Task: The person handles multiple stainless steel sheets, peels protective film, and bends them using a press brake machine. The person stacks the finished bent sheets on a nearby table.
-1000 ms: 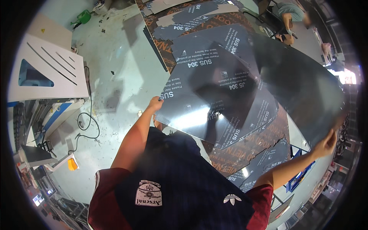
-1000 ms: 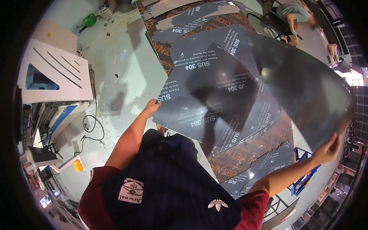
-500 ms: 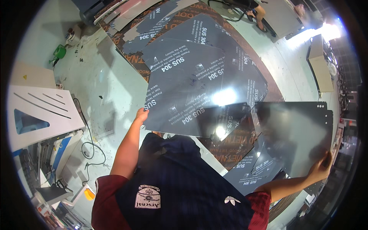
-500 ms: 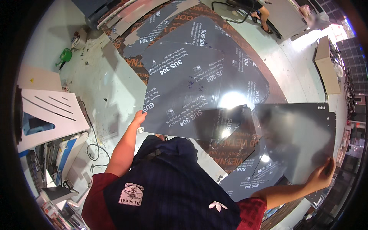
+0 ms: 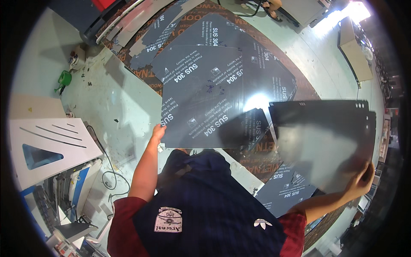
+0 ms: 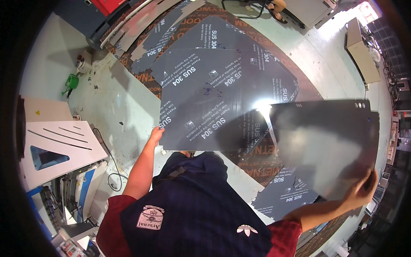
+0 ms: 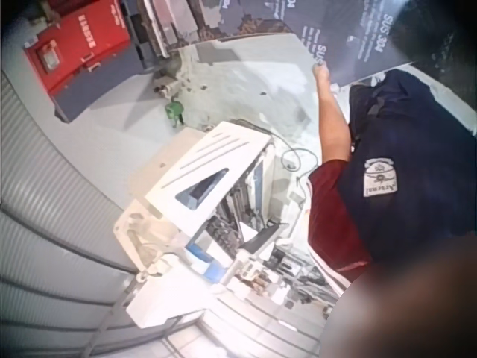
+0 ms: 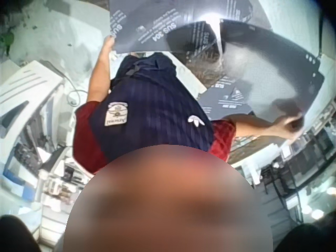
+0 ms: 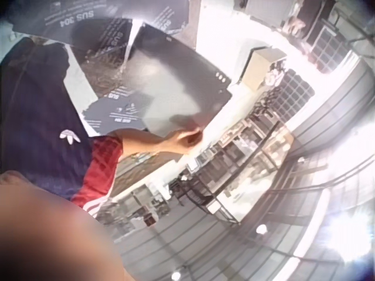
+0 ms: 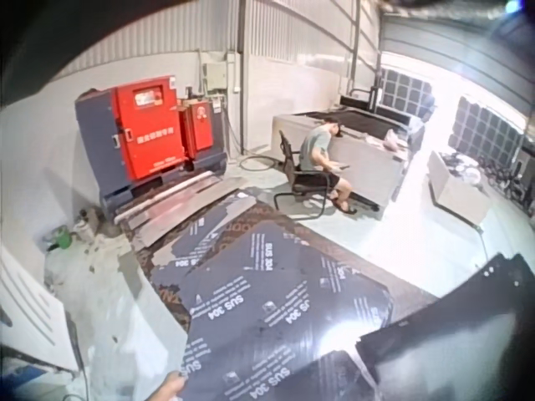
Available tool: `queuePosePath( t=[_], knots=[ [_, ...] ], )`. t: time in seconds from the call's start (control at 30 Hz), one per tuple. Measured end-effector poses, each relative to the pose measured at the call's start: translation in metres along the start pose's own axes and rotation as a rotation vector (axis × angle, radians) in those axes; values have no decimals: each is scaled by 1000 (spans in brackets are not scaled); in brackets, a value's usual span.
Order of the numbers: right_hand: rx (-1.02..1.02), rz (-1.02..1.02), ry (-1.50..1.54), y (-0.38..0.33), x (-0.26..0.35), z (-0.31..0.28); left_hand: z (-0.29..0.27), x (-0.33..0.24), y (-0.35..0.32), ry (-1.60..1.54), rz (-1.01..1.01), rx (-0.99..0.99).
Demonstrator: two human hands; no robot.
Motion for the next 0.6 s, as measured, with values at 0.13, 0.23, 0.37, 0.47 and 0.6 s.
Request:
queuePosePath(
  t=[0.13, 0.23, 0.37, 0.47, 0.6],
  knots=[
    [-135, -5, 247, -8, 79, 23, 4, 10, 6, -95, -29, 134],
    [-179, -180, 400, -23, 159, 45, 3, 11, -5, -252, -172, 144],
    [193, -502, 573, -79, 249, 65, 0, -10, -34, -592, -211, 303],
    [514, -781, 694, -171, 288, 99, -9, -22, -52, -618, -194, 363],
    [893, -934, 729, -318, 301, 142, -20, -31, -67, -638, -215, 534]
  ],
)
Point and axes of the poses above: each hand's wrist, its own y-axis towards the middle knuckle, its own z-axis out of the palm, x = y × z, the point moved 5 cm from there along y, towards the middle knuckle, and after that the axes turned 7 degrees about -x, right-handed, at the moved point
